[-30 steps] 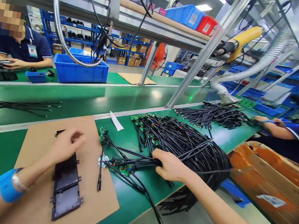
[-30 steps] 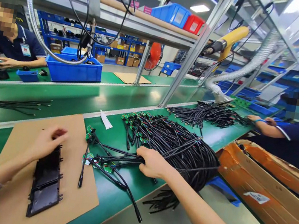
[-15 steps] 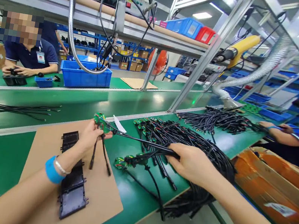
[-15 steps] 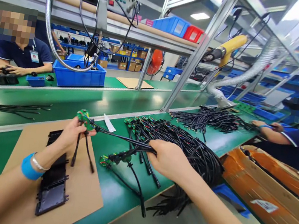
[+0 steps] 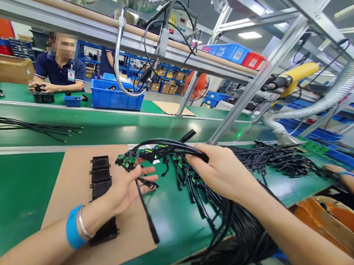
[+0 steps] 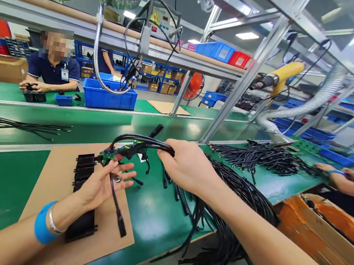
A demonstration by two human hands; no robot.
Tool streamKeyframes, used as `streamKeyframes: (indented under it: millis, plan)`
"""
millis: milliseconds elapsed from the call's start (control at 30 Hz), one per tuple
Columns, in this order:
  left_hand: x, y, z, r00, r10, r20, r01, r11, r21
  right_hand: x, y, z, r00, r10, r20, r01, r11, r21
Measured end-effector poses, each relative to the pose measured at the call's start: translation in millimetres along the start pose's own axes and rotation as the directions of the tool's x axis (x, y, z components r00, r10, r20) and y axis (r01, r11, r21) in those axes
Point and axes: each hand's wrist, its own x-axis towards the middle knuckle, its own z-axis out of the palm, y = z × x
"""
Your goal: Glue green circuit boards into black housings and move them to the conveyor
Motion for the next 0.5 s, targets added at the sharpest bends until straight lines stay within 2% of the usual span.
streamKeyframes:
  millis: [100, 167, 333, 433, 500]
  plan:
    - [7, 11, 11.3, 0.992, 0.116, -0.040, -0.116, 0.993, -0.013, -9, -11, 7, 0.989, -0.059, 0.133, 0.057, 0.998, 0.019]
    - [14, 17, 15.5, 0.986, 0.153, -0.066, -0.153, 0.988, -0.009, -17, -15, 12, 0.981, -0.115, 0.158, 0.118, 0.993, -0.009]
    - [23, 26, 18.6, 0.963, 0.240, -0.120, -0.229, 0.969, 0.098, -29, -12, 17, 0.965, -0.259, 0.046, 0.263, 0.955, -0.135]
    - [23, 34, 17.4, 0.952, 0.291, -0.092, -0.269, 0.943, 0.196, -30, -7, 5, 0.973, -0.231, -0.024, 0.229, 0.972, -0.051]
    - [24, 41, 15.2, 0.951, 0.304, -0.056, -0.280, 0.923, 0.263, -27, -5, -8, 0.984, -0.177, -0.012, 0.178, 0.984, 0.027]
